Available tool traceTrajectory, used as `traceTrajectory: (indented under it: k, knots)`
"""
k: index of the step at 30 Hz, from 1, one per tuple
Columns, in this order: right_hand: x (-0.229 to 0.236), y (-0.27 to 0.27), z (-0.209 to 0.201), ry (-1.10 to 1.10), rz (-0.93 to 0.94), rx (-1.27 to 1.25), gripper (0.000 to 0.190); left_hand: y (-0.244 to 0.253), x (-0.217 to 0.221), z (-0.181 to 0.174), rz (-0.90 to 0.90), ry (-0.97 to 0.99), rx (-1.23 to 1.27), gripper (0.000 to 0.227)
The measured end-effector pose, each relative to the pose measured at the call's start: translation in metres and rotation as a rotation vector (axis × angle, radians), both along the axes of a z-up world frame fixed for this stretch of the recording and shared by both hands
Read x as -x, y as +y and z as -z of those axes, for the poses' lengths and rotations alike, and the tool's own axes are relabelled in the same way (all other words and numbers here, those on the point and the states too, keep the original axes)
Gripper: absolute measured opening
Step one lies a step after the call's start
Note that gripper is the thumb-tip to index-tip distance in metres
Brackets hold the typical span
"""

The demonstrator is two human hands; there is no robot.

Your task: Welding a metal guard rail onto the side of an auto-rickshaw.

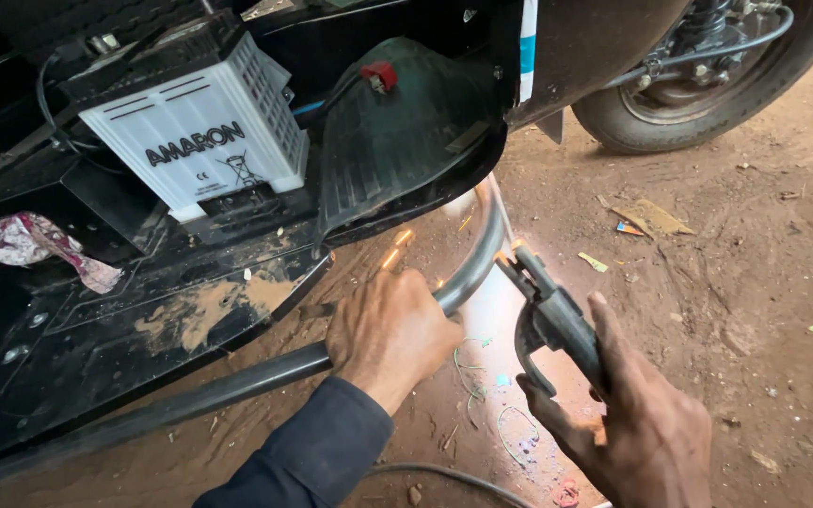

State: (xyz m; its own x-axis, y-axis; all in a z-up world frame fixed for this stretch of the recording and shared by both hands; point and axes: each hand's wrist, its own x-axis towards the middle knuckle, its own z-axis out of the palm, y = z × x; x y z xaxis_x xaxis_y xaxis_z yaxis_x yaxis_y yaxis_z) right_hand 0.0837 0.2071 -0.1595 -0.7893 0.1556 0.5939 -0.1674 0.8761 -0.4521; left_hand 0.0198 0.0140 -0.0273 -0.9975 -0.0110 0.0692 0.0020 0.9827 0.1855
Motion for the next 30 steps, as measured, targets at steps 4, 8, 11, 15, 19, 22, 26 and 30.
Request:
traceTrajectory:
  k: [4,8,11,15,19,22,26,30]
  knots:
    - [0.000,0.001,-0.008,-0.166,0.019,0.159,0.114,0.000,0.000,-0.002,-0.011,-0.080,-0.004,0.016]
    - [-0.002,-0.006,-0.022,-0.151,0.025,0.149,0.114,0.000,0.001,0.000,-0.018,-0.056,0.003,0.016]
    - [-0.002,-0.008,-0.023,-0.055,0.013,0.033,0.112,-0.001,0.002,0.001,-0.005,-0.039,0.004,0.014]
    - [-0.001,-0.004,-0.027,-0.223,0.037,0.105,0.114,-0.001,0.001,0.000,-0.010,-0.050,0.003,0.015]
    - [0.000,-0.001,-0.019,-0.265,0.058,0.097,0.117,0.002,-0.001,-0.004,-0.020,-0.054,0.009,0.017]
    - [-0.007,-0.001,-0.019,-0.320,0.093,0.073,0.117,0.004,-0.004,-0.004,-0.032,-0.034,0.007,0.019]
    - [-0.034,0.006,0.016,-0.159,0.048,0.095,0.114,0.001,-0.001,0.000,-0.054,-0.097,-0.020,0.020]
    - [-0.064,0.024,0.074,-0.021,0.107,0.154,0.119,0.002,-0.001,0.008,-0.027,0.029,0.001,0.024]
